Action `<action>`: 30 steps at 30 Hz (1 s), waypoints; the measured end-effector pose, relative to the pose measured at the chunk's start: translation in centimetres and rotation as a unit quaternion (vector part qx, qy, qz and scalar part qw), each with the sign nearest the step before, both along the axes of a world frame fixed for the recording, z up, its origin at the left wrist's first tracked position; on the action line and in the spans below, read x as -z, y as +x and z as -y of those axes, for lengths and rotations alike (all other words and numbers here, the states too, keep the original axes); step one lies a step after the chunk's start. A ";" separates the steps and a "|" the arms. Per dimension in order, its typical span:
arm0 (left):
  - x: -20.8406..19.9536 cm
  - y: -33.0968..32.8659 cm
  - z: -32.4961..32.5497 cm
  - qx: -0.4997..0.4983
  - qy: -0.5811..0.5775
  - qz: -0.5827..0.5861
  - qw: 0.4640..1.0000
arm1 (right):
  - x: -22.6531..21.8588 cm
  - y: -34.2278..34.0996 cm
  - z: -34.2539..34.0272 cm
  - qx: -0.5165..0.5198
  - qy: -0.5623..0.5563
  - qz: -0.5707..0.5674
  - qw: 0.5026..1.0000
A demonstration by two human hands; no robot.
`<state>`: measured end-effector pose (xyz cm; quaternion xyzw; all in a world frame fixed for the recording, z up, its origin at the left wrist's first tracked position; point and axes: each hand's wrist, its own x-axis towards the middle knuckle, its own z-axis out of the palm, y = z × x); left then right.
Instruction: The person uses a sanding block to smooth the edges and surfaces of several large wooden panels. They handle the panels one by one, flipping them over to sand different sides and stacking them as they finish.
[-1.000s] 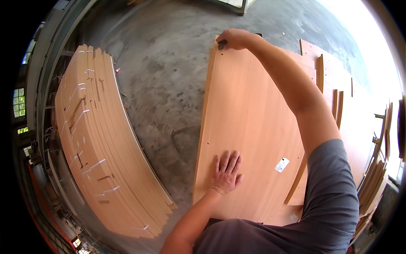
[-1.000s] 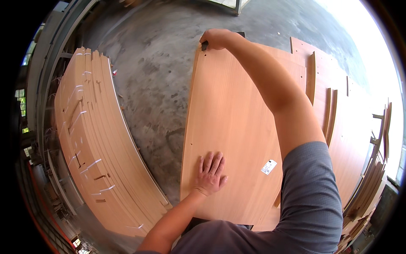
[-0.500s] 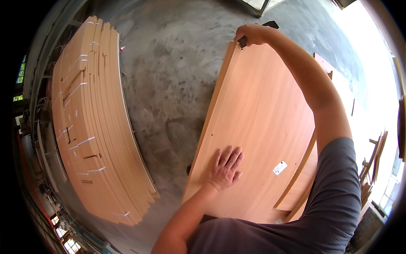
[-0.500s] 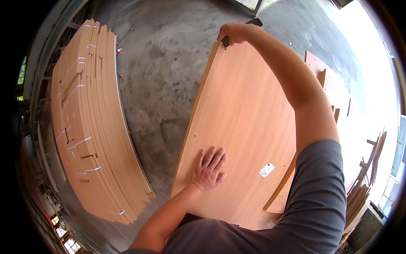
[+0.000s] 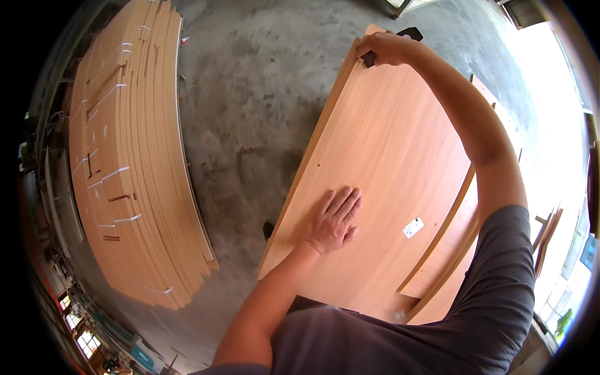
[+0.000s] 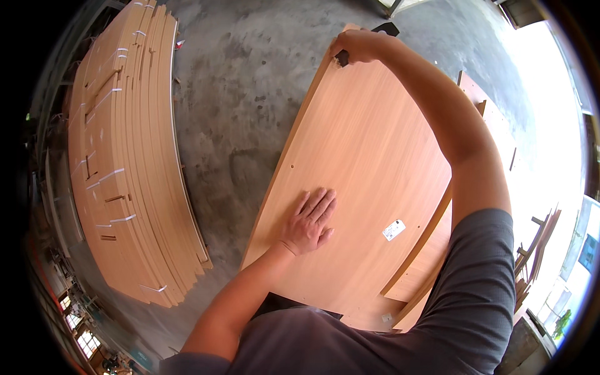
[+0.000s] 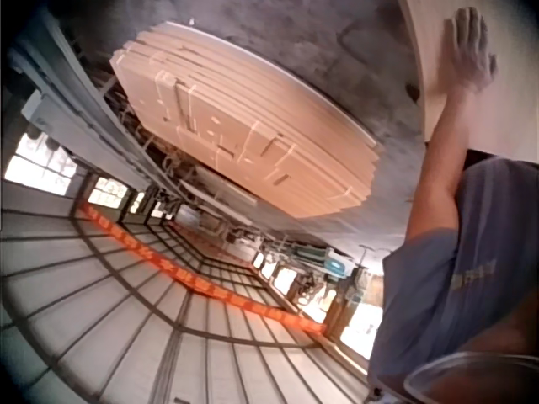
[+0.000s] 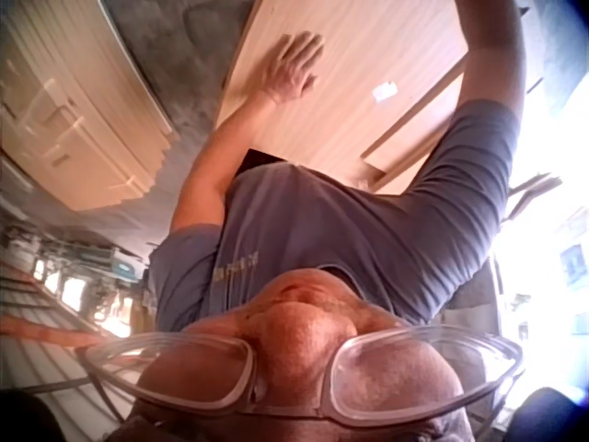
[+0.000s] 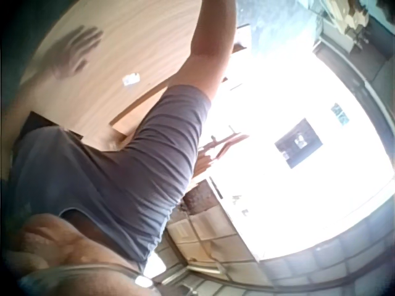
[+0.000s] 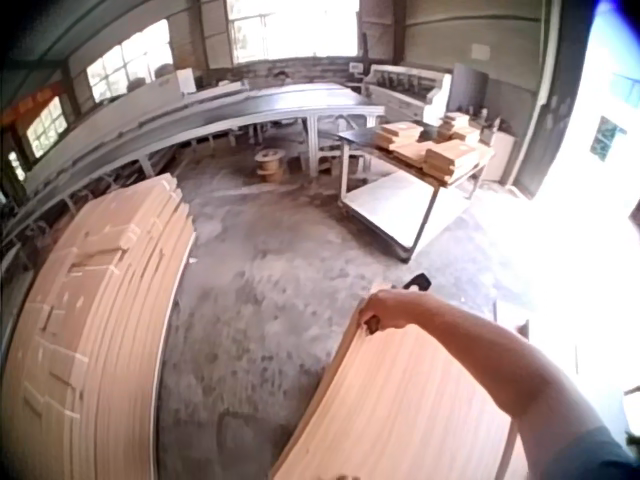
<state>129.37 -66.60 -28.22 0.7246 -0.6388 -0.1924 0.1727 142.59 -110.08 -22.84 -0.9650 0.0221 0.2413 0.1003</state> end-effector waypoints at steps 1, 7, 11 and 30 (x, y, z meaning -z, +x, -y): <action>0.1 0.0 0.0 -0.001 -0.006 0.001 1.000 | -0.3 -0.2 -0.5 -0.006 0.005 0.005 1.000; 0.6 -0.1 -0.3 -0.011 -0.038 -0.008 0.999 | -0.8 -1.0 -4.3 -0.002 -0.013 -0.021 1.000; 0.9 -0.2 -0.5 -0.014 -0.062 -0.015 0.998 | 0.0 -1.6 -5.5 0.015 -0.015 -0.021 1.000; 0.3 2.9 -13.6 0.048 -0.109 -0.007 0.993 | -1.2 -11.6 -25.4 0.175 0.138 0.284 0.933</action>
